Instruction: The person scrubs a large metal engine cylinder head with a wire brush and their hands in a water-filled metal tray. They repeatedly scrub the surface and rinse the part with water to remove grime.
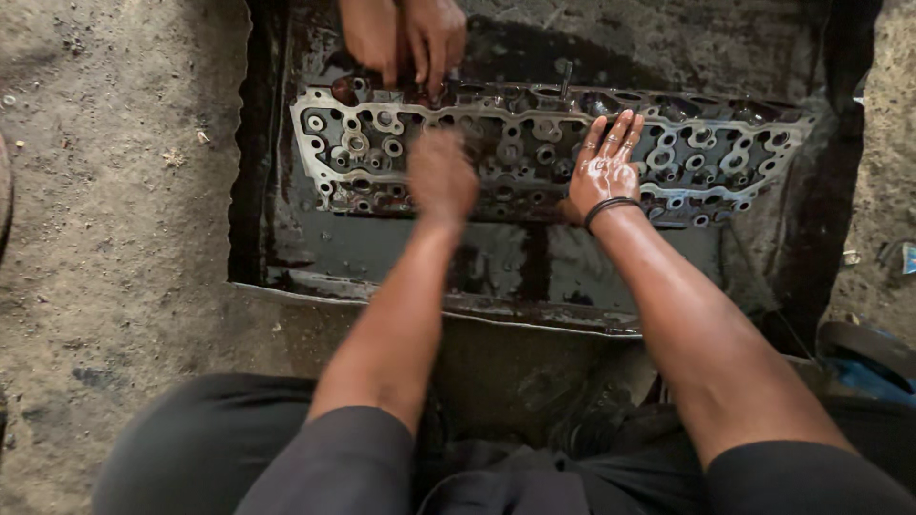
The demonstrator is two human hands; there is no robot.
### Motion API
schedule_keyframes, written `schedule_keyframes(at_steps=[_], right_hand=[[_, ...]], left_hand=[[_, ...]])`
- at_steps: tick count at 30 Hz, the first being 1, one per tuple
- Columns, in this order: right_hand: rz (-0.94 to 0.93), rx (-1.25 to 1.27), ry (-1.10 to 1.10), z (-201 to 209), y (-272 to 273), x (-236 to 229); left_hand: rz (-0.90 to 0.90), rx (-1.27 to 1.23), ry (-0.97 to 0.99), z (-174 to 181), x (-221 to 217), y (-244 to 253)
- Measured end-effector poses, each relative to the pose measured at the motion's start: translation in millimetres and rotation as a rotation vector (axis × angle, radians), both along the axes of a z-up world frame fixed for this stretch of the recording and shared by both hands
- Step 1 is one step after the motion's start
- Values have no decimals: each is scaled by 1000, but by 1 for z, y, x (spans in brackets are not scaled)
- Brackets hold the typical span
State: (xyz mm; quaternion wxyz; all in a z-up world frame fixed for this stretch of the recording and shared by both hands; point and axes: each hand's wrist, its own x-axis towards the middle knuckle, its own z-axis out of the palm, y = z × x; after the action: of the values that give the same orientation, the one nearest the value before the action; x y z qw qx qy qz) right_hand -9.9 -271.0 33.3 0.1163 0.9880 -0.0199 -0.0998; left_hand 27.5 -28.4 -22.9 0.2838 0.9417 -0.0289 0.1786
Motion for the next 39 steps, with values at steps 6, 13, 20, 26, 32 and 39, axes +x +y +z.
schedule_keyframes(at_steps=[6, 13, 20, 26, 32, 39], right_hand=[[-83, 59, 106, 28, 17, -1], [-68, 79, 91, 34, 19, 0], [-8, 332, -140, 29, -1, -14], [-440, 790, -421, -55, -7, -102], [-308, 726, 25, -164, -40, -150], [-545, 282, 347, -145, -69, -131]], left_hand=[[178, -107, 68, 18, 16, 45], [-220, 131, 117, -13, -44, -27], [-339, -110, 335, -20, -78, -81], [-296, -698, 867, -121, -85, -137], [-383, -448, 1244, -137, -97, -136], [-535, 216, 1151, -57, -111, -90]])
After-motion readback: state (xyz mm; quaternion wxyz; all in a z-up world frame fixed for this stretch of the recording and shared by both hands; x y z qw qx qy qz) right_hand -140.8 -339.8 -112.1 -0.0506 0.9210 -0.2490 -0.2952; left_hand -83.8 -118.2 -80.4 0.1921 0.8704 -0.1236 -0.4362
